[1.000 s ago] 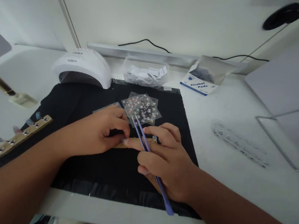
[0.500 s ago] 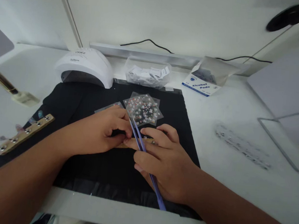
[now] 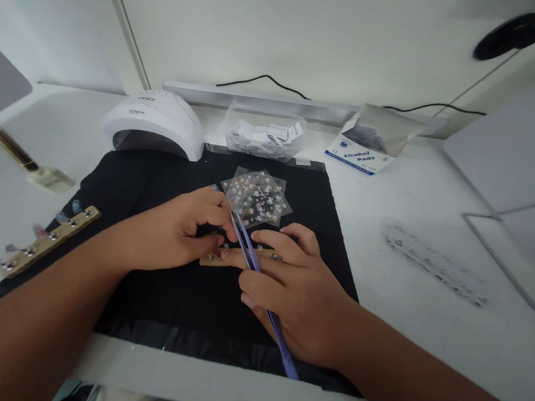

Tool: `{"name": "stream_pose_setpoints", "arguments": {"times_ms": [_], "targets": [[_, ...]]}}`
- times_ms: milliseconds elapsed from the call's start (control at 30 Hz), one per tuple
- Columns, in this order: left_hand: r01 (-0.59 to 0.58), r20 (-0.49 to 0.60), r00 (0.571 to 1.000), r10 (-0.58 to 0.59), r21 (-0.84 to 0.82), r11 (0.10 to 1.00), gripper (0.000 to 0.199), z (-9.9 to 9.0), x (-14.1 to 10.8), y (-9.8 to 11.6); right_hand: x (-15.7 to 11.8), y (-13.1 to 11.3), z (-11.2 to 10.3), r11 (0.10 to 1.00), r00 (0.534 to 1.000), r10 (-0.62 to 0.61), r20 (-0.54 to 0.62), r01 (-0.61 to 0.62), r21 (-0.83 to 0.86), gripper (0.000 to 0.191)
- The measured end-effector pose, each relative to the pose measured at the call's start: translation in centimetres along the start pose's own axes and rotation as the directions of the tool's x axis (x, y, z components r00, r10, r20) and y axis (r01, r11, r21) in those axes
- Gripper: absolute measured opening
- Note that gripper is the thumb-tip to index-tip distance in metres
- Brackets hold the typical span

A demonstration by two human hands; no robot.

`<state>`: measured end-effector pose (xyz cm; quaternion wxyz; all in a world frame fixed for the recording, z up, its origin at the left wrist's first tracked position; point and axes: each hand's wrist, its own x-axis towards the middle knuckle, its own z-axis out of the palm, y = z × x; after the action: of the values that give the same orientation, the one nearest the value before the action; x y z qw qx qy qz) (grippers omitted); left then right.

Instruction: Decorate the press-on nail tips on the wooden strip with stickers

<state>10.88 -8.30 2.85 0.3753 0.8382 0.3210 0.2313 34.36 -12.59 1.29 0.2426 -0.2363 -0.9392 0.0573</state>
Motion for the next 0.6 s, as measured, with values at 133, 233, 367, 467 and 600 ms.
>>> {"name": "stream_pose_setpoints", "arguments": {"times_ms": [133, 233, 367, 467, 600], "targets": [[0.017, 0.005, 1.0, -0.017, -0.05, 0.999, 0.019, -0.14, 0.2, 0.06, -0.06, -0.05, 0.0, 1.0, 1.0, -0.002, -0.002, 0.002, 0.005, 0.014], [0.022, 0.057, 0.998, -0.018, -0.076, 0.997, 0.017, -0.08, 0.41, -0.13, -0.11, 0.02, 0.13, 1.0, 1.0, -0.001, -0.006, 0.001, -0.004, 0.013], [0.032, 0.081, 0.996, -0.026, -0.077, 0.997, 0.018, 0.07, 0.57, -0.33, -0.16, 0.08, 0.26, 1.0, 1.0, -0.008, -0.003, 0.008, -0.015, 0.012], [0.006, 0.083, 0.997, -0.001, -0.054, 0.999, 0.018, 0.2, 0.63, -0.32, -0.12, -0.04, 0.14, 1.0, 1.0, -0.009, 0.013, 0.01, -0.021, 0.01], [-0.045, 0.088, 0.995, 0.05, -0.055, 0.997, 0.019, 0.29, 0.73, -0.19, 0.07, -0.2, -0.08, 0.999, 1.0, -0.002, 0.011, 0.003, -0.045, 0.009]]}}
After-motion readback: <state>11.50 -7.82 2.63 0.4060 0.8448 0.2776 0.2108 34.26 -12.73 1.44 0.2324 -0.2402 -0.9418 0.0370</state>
